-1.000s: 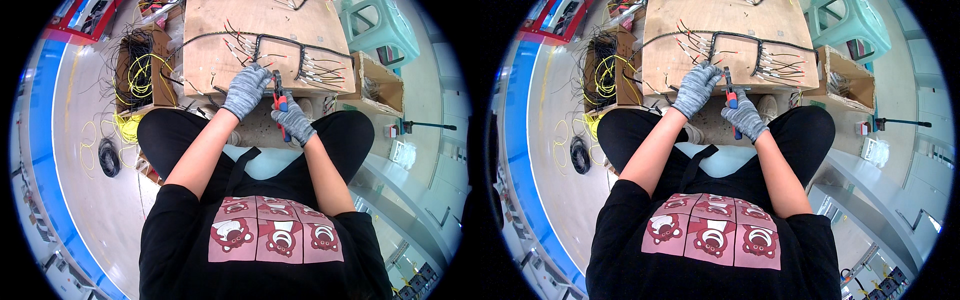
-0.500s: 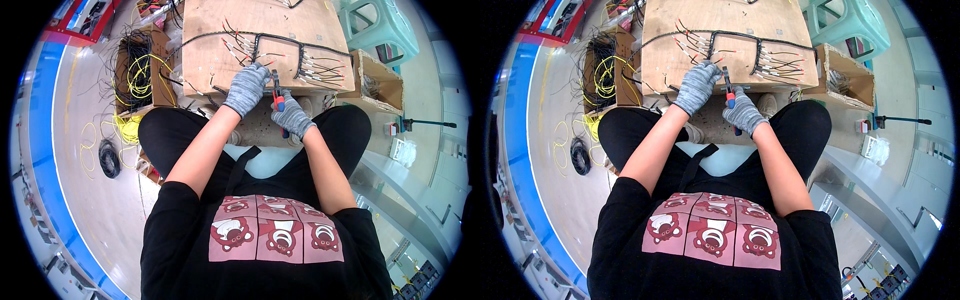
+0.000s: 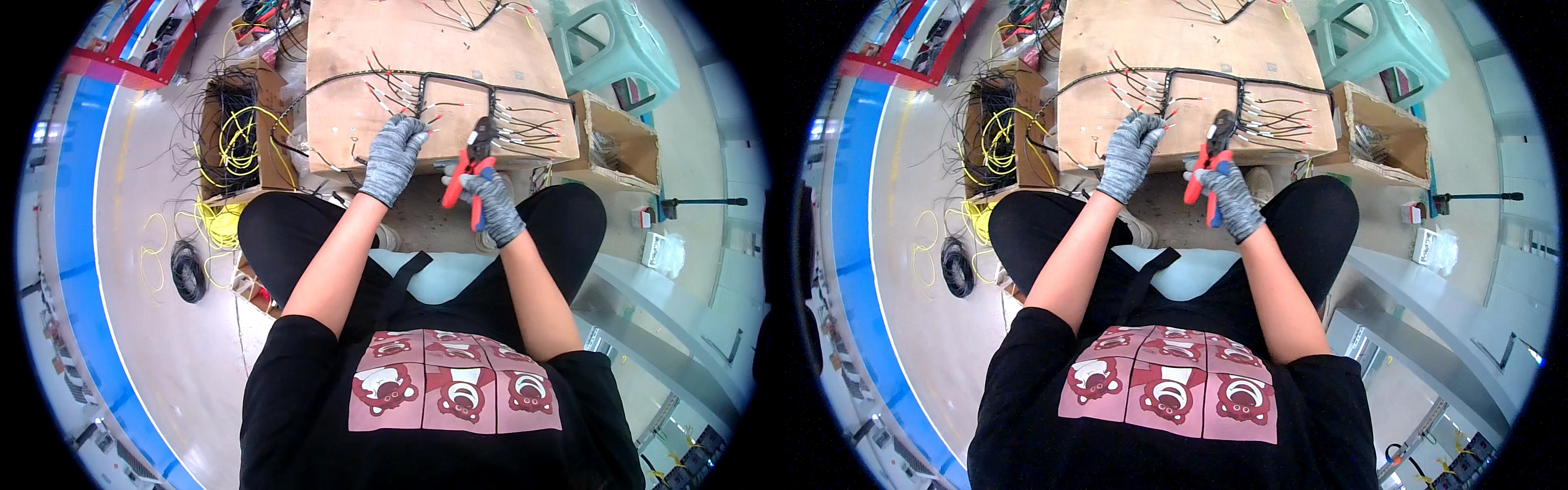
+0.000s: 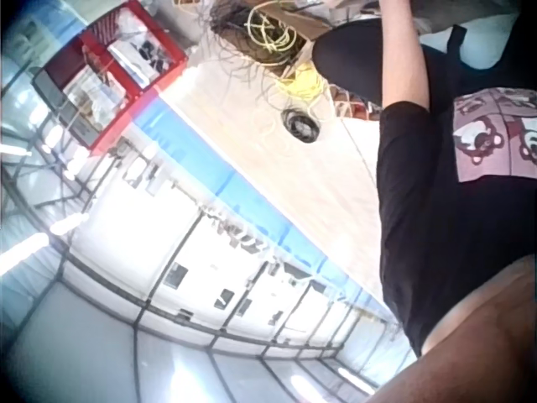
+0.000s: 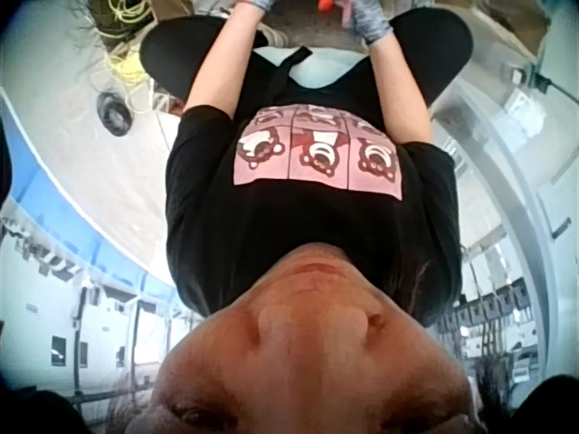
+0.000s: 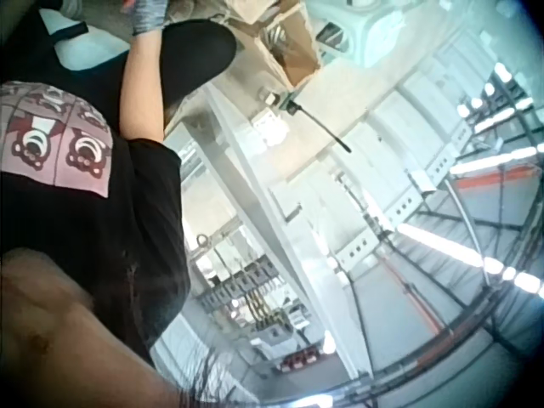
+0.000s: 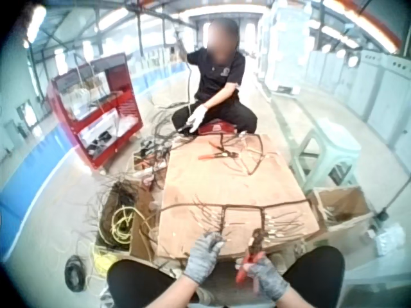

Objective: The person strips insulation from multiple black wires using red-handled wire cutters, then places the cut pieces into a cardboard box. The person also handles yellow wires and organizes the stripped wires on the table.

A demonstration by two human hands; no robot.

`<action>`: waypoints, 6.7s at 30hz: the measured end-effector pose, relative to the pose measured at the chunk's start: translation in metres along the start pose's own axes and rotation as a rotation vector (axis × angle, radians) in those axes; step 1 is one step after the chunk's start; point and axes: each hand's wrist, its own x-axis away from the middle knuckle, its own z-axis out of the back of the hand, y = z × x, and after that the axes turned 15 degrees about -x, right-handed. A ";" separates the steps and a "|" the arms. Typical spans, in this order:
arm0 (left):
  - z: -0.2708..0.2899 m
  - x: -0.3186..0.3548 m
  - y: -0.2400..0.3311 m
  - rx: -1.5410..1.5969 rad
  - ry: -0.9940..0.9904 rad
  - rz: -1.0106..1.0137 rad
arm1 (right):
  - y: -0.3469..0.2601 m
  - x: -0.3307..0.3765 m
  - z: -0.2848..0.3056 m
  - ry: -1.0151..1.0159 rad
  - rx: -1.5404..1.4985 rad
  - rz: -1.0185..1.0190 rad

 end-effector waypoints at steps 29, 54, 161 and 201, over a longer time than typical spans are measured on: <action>-0.013 -0.029 -0.028 0.560 0.256 0.432 | 0.002 -0.005 0.000 -0.068 0.370 -0.019; -0.005 -0.039 0.014 0.085 -0.402 0.057 | -0.014 -0.021 0.005 0.015 0.526 0.044; -0.020 -0.031 0.017 -0.392 -0.183 -0.253 | -0.012 -0.034 0.003 0.008 1.114 -0.108; 0.005 -0.015 -0.018 0.506 -0.103 0.327 | -0.025 0.051 -0.012 -0.172 0.297 0.076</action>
